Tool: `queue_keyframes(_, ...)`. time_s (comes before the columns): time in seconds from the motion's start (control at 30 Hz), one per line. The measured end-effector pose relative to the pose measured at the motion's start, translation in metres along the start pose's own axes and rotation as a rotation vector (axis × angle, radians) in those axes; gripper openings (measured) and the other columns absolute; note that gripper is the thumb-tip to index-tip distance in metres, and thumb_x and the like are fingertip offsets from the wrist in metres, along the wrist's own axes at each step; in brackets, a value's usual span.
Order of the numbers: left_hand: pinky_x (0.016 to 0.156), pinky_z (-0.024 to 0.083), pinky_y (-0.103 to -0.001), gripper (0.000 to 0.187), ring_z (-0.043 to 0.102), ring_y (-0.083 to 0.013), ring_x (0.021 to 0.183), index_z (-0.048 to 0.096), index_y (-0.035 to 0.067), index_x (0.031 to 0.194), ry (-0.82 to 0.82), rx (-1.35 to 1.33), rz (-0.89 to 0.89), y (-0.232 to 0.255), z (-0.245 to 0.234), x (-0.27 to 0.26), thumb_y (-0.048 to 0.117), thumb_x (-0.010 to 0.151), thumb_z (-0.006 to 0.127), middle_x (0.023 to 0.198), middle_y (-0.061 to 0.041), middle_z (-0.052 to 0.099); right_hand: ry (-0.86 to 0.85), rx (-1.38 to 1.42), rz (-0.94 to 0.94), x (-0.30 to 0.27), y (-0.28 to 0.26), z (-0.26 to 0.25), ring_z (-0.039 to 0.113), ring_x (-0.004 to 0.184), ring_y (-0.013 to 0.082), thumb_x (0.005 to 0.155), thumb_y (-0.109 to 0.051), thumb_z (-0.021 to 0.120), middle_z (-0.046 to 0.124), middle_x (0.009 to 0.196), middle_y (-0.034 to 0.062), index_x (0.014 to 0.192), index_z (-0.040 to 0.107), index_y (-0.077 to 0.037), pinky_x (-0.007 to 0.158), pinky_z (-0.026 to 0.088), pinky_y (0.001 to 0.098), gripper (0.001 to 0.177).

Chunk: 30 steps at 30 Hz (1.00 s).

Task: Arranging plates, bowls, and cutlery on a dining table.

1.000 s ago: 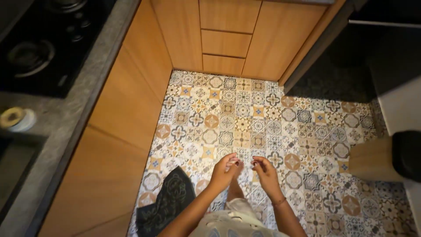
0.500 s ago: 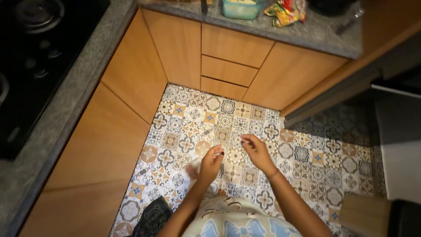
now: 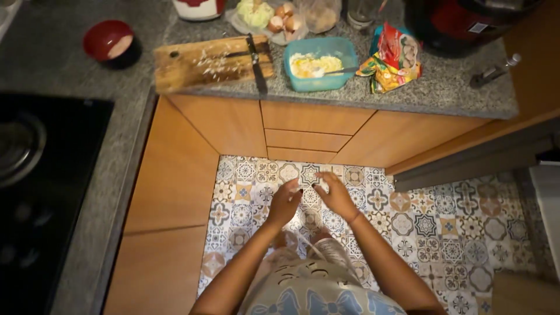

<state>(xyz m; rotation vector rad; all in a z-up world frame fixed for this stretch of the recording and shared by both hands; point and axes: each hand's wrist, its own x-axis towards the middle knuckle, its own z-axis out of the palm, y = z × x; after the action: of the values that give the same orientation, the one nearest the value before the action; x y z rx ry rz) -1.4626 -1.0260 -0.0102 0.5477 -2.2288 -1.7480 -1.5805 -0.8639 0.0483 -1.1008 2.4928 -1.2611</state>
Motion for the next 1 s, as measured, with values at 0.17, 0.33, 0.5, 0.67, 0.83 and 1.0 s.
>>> queue_keyframes(0.17,0.098,0.052,-0.042,0.056,0.065,-0.0333,0.114,0.053,0.005,0.144,-0.073,0.233,-0.006,0.007,0.014,0.087,0.031,0.095,0.063,0.134,-0.018,0.063,0.006,-0.189,0.063,0.086,0.085,-0.011,0.059,0.121,0.0407,0.090,-0.026,0.074,0.061,0.133,0.0239,0.134,0.058,0.001,0.101,0.048,0.0430,0.054)
queue_keyframes(0.33,0.110,0.042,-0.048,0.066,0.048,-0.0392,0.137,0.043,0.001,0.148,-0.053,0.491,0.064,0.004,0.031,0.161,0.033,0.096,0.065,0.148,-0.024,0.051,0.026,-0.433,-0.017,0.176,0.115,-0.022,0.044,0.136,0.0470,0.082,-0.028,0.077,0.045,0.150,0.0316,0.149,0.043,0.007,0.112,0.039,0.0504,0.082)
queue_keyframes(0.5,0.108,0.043,-0.048,0.073,0.049,-0.0406,0.136,0.038,0.001,0.153,-0.060,0.579,0.058,-0.004,0.043,0.187,0.029,0.092,0.066,0.153,-0.024,0.044,-0.150,-0.761,0.152,0.194,0.145,0.001,0.031,0.140,0.0468,0.079,-0.039,0.080,0.040,0.148,0.0284,0.150,0.039,0.003,0.115,0.019,0.0693,0.092)
queue_keyframes(0.67,0.107,0.046,-0.048,0.072,0.052,-0.0423,0.131,0.040,0.000,0.152,-0.059,0.549,-0.019,0.029,0.044,0.197,0.024,0.090,0.070,0.154,-0.025,0.044,-0.068,-0.740,0.103,0.197,0.155,0.007,0.039,0.136,0.0406,0.082,-0.033,0.077,0.048,0.140,0.0233,0.144,0.047,0.002,0.116,0.024,0.0649,0.077)
queue_keyframes(0.83,0.104,0.047,-0.048,0.074,0.053,-0.0435,0.128,0.041,-0.002,0.150,-0.092,0.519,-0.051,0.041,0.047,0.198,0.021,0.088,0.072,0.155,-0.027,0.043,-0.020,-0.719,0.116,0.195,0.156,0.007,0.044,0.134,0.0373,0.084,-0.023,0.073,0.052,0.134,0.0193,0.142,0.050,0.001,0.109,0.033,0.0573,0.066)
queue_keyframes(1.0,0.109,0.045,-0.048,0.072,0.052,-0.0440,0.133,0.045,-0.002,0.148,-0.024,0.568,0.131,0.040,0.047,0.193,0.013,0.083,0.071,0.152,-0.026,0.045,0.128,-0.761,-0.012,0.177,0.128,0.001,0.044,0.138,0.0364,0.079,-0.006,0.062,0.051,0.145,0.0218,0.149,0.046,0.002,0.098,0.036,0.0503,0.073)
